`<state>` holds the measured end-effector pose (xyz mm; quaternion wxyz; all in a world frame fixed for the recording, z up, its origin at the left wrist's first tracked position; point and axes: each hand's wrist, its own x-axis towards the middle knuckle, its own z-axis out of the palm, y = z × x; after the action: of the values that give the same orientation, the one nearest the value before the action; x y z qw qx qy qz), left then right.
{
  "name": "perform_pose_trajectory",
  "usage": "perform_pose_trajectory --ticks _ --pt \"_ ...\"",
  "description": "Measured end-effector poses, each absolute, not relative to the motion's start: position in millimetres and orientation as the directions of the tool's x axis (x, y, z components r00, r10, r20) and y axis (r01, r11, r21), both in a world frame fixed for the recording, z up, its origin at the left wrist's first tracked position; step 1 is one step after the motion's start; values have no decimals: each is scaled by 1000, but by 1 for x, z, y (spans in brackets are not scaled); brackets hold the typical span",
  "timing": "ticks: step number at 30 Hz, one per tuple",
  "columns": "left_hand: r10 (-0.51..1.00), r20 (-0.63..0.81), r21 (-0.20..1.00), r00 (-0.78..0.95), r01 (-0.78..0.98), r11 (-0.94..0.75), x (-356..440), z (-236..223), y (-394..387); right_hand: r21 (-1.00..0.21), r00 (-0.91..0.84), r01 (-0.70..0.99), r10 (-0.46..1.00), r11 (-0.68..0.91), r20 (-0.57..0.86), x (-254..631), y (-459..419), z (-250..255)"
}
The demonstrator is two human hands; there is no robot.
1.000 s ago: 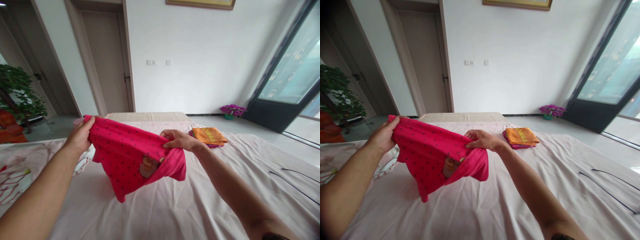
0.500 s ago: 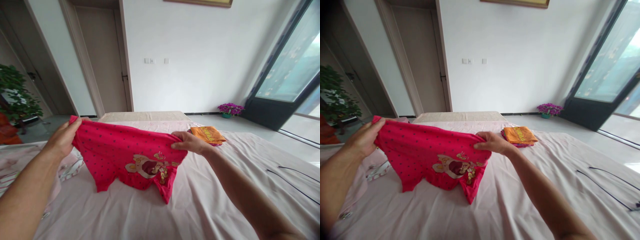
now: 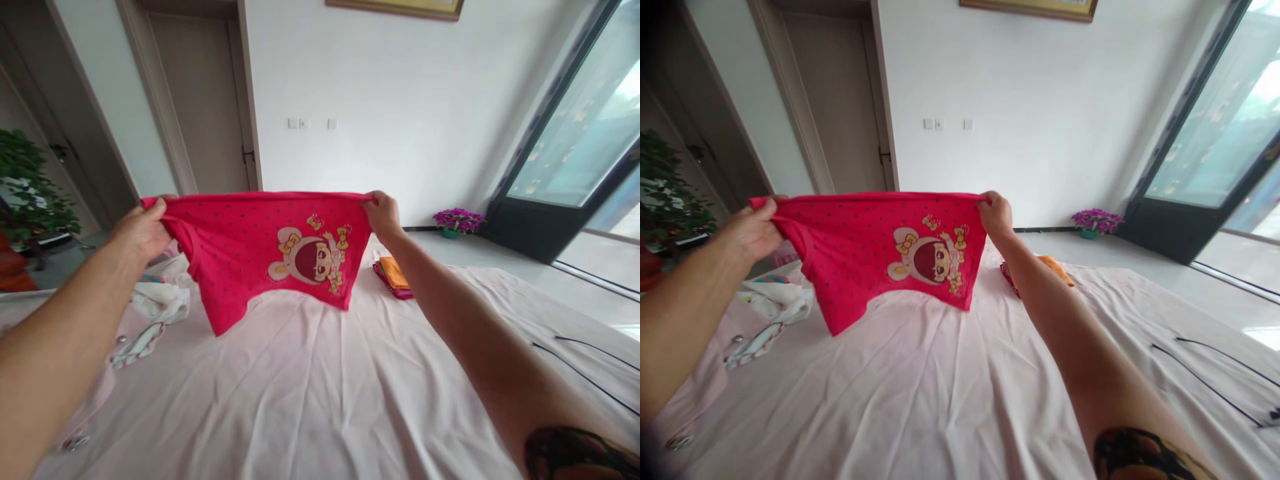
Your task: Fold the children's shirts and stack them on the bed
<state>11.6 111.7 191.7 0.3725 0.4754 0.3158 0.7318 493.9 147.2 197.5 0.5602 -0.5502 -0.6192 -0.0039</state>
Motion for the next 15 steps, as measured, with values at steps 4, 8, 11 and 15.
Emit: perform_pose_trajectory --ticks 4,8,11,15 --pt "808 544 753 -226 -292 -589 6 205 95 -554 197 642 584 530 787 509 117 214" --pt "922 367 923 -125 -75 -378 -7 137 59 -499 -32 687 708 529 706 528 65 146" --pt "976 202 933 80 288 -217 -9 67 29 -443 -250 738 816 509 521 543 33 69" --pt "967 35 782 254 595 -185 0 -1 3 -329 -340 841 892 431 298 556 5 -4"
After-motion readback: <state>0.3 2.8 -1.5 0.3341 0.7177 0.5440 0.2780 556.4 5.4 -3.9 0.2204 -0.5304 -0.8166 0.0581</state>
